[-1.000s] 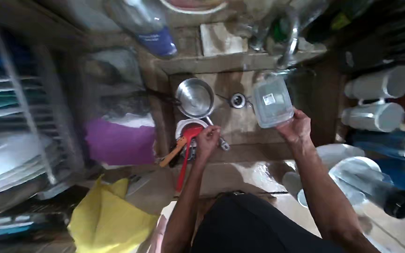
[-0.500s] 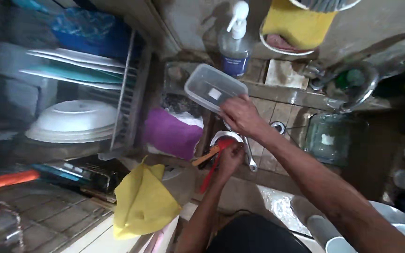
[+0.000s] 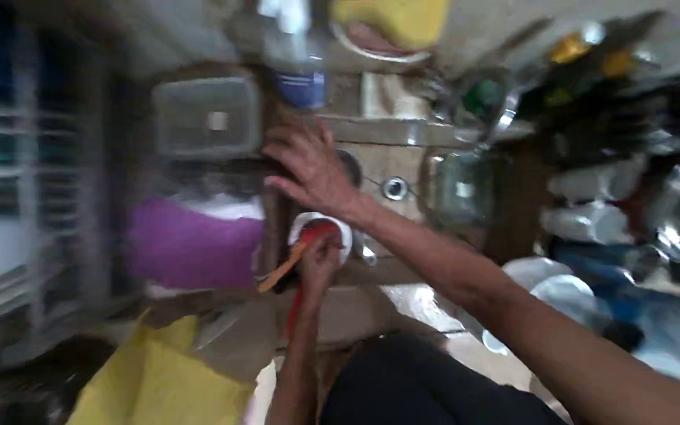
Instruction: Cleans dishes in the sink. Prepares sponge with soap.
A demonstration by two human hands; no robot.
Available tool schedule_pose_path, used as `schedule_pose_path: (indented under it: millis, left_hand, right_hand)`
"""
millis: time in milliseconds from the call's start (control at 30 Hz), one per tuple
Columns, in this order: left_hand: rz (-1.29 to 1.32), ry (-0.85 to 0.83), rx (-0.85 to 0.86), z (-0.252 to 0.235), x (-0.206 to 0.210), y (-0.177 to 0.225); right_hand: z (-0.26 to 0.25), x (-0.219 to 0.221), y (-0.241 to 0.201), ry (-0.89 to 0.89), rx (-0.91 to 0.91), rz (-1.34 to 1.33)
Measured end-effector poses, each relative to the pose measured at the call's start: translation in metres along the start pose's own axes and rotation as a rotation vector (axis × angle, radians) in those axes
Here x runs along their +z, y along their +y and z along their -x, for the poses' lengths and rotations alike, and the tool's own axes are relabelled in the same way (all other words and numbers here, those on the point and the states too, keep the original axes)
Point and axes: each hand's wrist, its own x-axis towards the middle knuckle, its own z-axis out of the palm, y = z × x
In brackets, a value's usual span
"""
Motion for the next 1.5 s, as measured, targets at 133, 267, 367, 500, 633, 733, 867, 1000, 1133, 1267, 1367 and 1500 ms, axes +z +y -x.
schedule_pose_path:
  millis: [133, 267, 367, 500, 633, 733, 867, 1000, 1133, 1267, 1367, 1500]
  left_hand:
    - [0.014, -0.011, 0.047, -0.011, 0.012, -0.005]
    - [-0.018, -0.067, 0.061, -0.016, 0.029, 0.006]
    - [-0.026, -0.100, 0.066, -0.018, 0.041, 0.013]
    - [-0.017, -0.098, 0.061, -0.022, 0.054, 0.016]
    - [-0.013, -0.118, 0.055, -0.028, 0.060, 0.013]
    - [-0.026, -0.128, 0.035, -0.030, 0.061, 0.015]
    - [-0.058, -0.139, 0.044, -0.035, 0.060, 0.018]
    - [-0.085, -0.139, 0.059, -0.037, 0.062, 0.020]
    - [-0.081, -0.141, 0.068, -0.035, 0.066, 0.018]
    - [-0.053, -0.147, 0.074, -0.031, 0.066, 0.015]
    - [-0.053, -0.135, 0.060, -0.031, 0.063, 0.012]
    - [-0.061, -0.132, 0.039, -0.033, 0.065, 0.012]
  right_hand:
    - [0.131, -0.066, 0.052, 0.154, 0.528, -0.042]
    - [0.253, -0.100, 0.154, 0.183, 1.233, 0.048]
    - [0.297, -0.102, 0.196, -0.056, 1.503, 0.148]
    - [0.308, -0.097, 0.213, -0.285, 1.439, 0.269]
    - [0.308, -0.091, 0.221, -0.308, 1.394, 0.333]
    - [0.309, -0.082, 0.231, -0.289, 1.390, 0.443]
    - [0.308, -0.077, 0.240, -0.313, 1.349, 0.498]
    - [0.313, -0.085, 0.233, -0.294, 1.312, 0.461]
    - [0.314, -0.101, 0.231, 0.023, 1.467, 0.468]
    - [0.310, -0.118, 0.251, 0.063, 1.586, 0.334]
    - [0.299, -0.118, 0.252, -0.185, 1.585, 0.265]
    - [0.294, -0.111, 0.252, -0.379, 1.539, 0.289]
